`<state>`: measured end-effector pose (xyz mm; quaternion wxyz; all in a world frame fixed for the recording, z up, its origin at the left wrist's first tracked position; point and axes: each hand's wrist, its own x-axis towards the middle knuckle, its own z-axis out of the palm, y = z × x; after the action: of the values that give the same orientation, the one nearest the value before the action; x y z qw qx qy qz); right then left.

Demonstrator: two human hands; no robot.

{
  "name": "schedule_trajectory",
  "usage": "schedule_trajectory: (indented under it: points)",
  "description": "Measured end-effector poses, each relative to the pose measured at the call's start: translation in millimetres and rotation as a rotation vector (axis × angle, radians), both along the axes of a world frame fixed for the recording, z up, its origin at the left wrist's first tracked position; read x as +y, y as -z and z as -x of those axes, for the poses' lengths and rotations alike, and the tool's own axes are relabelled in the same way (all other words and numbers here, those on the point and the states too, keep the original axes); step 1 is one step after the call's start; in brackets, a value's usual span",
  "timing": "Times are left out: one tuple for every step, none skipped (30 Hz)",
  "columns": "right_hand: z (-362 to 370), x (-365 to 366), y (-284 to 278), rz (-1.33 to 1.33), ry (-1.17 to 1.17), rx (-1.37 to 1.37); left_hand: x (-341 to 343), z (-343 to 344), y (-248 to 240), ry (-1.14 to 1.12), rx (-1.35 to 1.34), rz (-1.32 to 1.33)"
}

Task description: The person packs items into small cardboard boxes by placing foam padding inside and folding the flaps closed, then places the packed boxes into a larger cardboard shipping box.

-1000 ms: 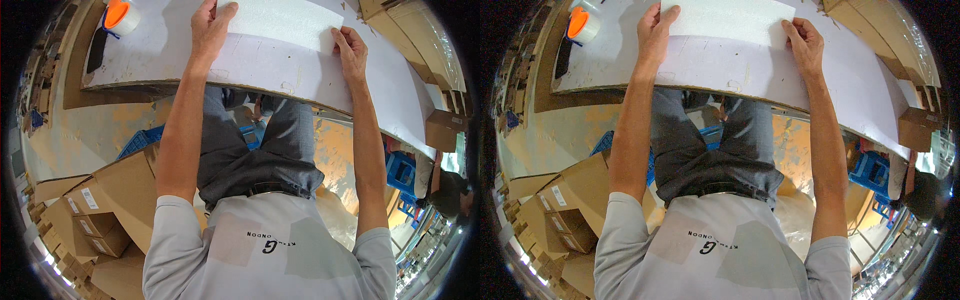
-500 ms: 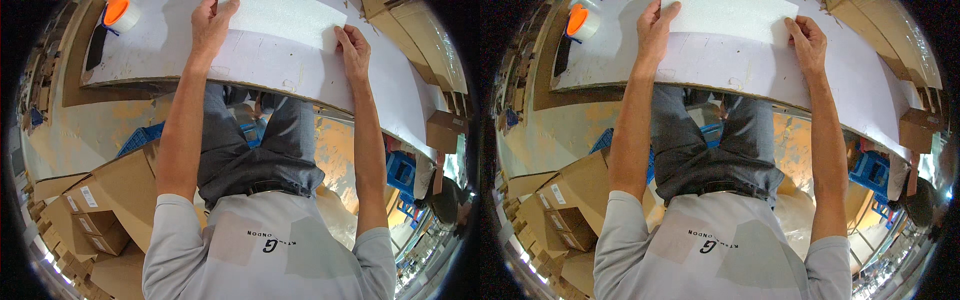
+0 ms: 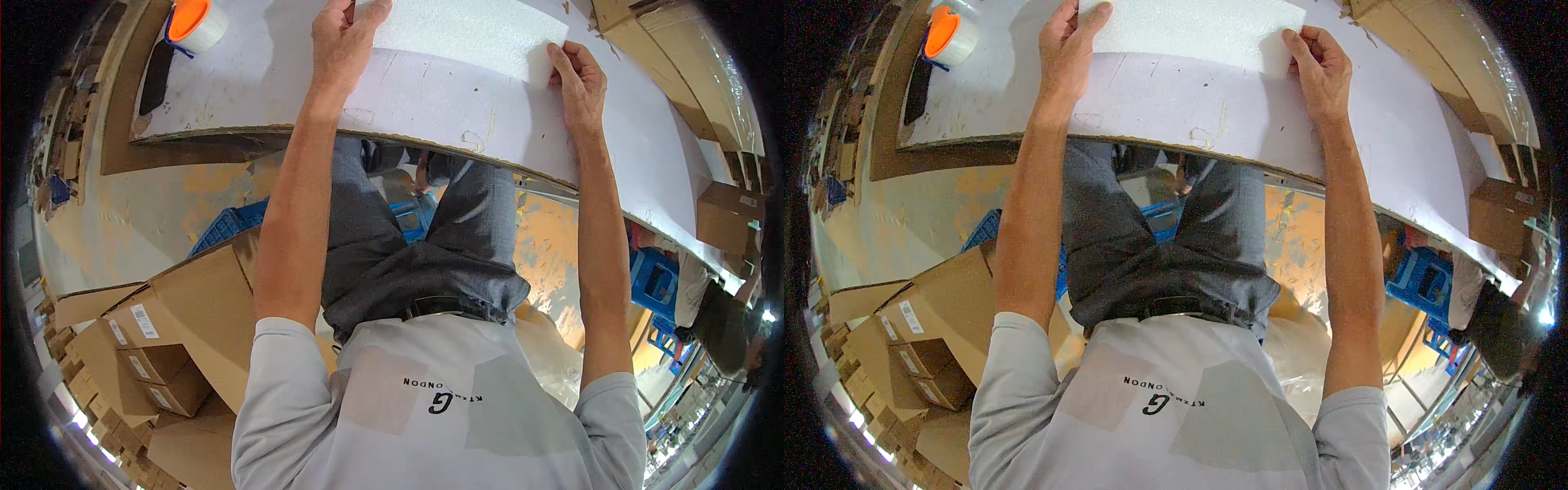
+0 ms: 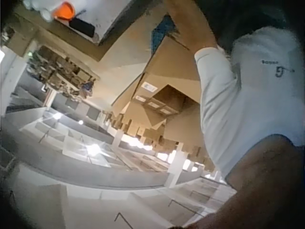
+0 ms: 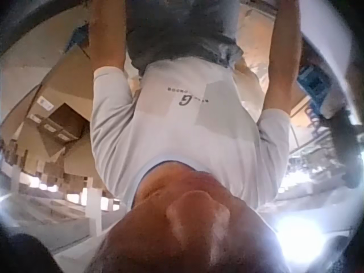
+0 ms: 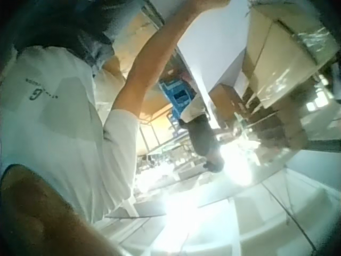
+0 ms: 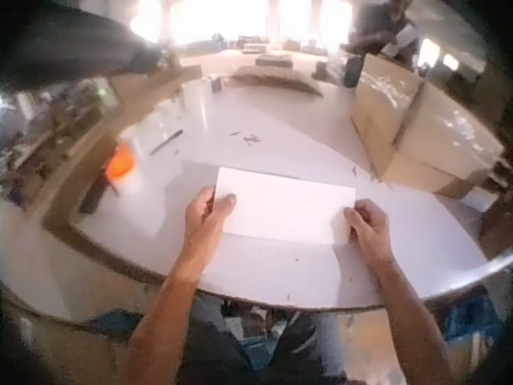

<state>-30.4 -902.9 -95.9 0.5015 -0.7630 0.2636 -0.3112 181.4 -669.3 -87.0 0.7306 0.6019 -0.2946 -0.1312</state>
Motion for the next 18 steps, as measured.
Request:
schedule_trajectory:
  points:
    - [0,-1,1,0.012,0.009,0.015,0,0,2,-0.008,0.016,0.0]
    - [-1,-1,1,0.024,0.018,0.028,0,0,2,-0.016,0.03,0.001]
    - [-3,-1,0,0.028,0.016,0.021,2,-6,10,-0.018,0.023,0.004]
    - [-3,0,-3,0.0,0.012,0.022,3,-16,23,0.016,0.002,0.045]
    - [-2,2,-2,-0.031,0.006,0.028,6,-19,27,0.047,-0.012,0.081]
    - [-4,3,-4,-0.025,0.005,0.02,5,-22,29,0.046,-0.021,0.088]
    - [-4,5,-2,-0.019,0.01,0.031,5,-16,29,-0.001,-0.026,0.061]
    - [-4,5,-3,-0.011,0.017,0.039,6,-11,26,-0.046,-0.032,0.038]
    - [-4,7,-6,-0.002,0.02,0.028,6,-9,20,-0.043,-0.043,0.048]
    - [0,8,-10,-0.029,0.039,0.021,0,-4,16,-0.055,0.0,0.049]
    - [1,7,-12,-0.058,0.059,0.007,-4,0,12,-0.065,0.037,0.048]
    - [0,0,-5,-0.073,0.064,-0.009,-4,1,9,-0.062,0.03,0.015]
    - [0,-8,7,-0.085,0.063,-0.04,-3,0,12,-0.048,0.027,-0.012]
    - [0,-7,7,-0.027,0.068,0.005,-1,0,11,-0.061,0.026,-0.035]
    - [0,-8,8,-0.007,0.097,0.057,0,2,10,-0.064,0.028,-0.052]
    - [-4,-4,12,0.024,0.11,-0.001,2,3,8,-0.076,0.017,-0.052]
    - [-1,-9,22,0.018,0.123,-0.021,0,14,2,-0.108,0.014,-0.11]
    - [-5,-8,22,0.07,0.138,-0.016,1,10,3,-0.094,0.061,-0.051]
